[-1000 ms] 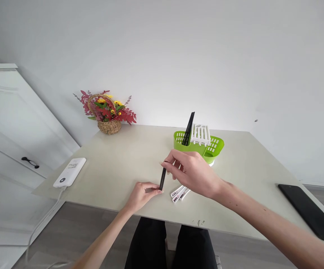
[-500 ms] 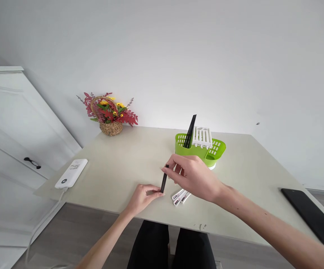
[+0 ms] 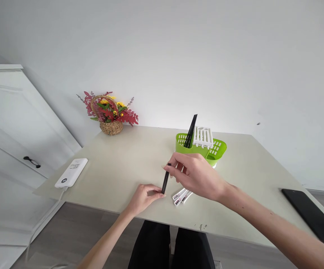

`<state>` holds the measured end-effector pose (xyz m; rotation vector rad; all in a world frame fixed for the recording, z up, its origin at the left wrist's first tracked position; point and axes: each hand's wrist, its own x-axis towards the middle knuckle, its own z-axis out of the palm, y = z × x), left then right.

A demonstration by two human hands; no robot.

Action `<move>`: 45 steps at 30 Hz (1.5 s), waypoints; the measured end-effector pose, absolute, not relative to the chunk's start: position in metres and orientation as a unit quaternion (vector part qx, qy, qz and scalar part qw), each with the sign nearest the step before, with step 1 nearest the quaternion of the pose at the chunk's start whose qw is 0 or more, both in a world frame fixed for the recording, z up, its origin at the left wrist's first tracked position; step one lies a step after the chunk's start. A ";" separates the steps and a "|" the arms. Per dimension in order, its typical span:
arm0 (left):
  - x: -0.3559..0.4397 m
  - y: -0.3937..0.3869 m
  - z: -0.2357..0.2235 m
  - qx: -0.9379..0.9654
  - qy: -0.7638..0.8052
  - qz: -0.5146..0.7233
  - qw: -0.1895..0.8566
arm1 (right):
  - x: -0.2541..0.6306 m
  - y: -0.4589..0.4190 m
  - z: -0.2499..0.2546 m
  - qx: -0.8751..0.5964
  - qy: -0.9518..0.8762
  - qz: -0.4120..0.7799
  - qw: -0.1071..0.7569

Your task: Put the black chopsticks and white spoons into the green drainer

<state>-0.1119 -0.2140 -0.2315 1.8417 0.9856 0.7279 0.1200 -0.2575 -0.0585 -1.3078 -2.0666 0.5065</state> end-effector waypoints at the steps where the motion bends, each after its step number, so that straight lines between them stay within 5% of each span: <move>1: -0.112 -0.214 -0.231 0.747 0.398 0.291 0.445 | 0.122 -0.257 -0.055 -0.498 -0.782 0.189 0.324; 8: -0.113 -0.215 -0.229 0.756 0.383 0.292 0.443 | 0.152 -0.256 -0.012 -0.534 -0.726 0.154 0.405; 15: -0.113 -0.215 -0.230 0.754 0.388 0.296 0.440 | 0.175 -0.248 0.044 -0.593 -0.633 -0.028 0.497; 21: -0.113 -0.216 -0.229 0.753 0.390 0.293 0.441 | 0.186 -0.213 0.039 -0.633 -0.626 -0.065 0.451; 45: -0.115 -0.217 -0.224 0.738 0.393 0.289 0.466 | 0.219 -0.072 -0.053 -0.690 -0.644 0.152 0.294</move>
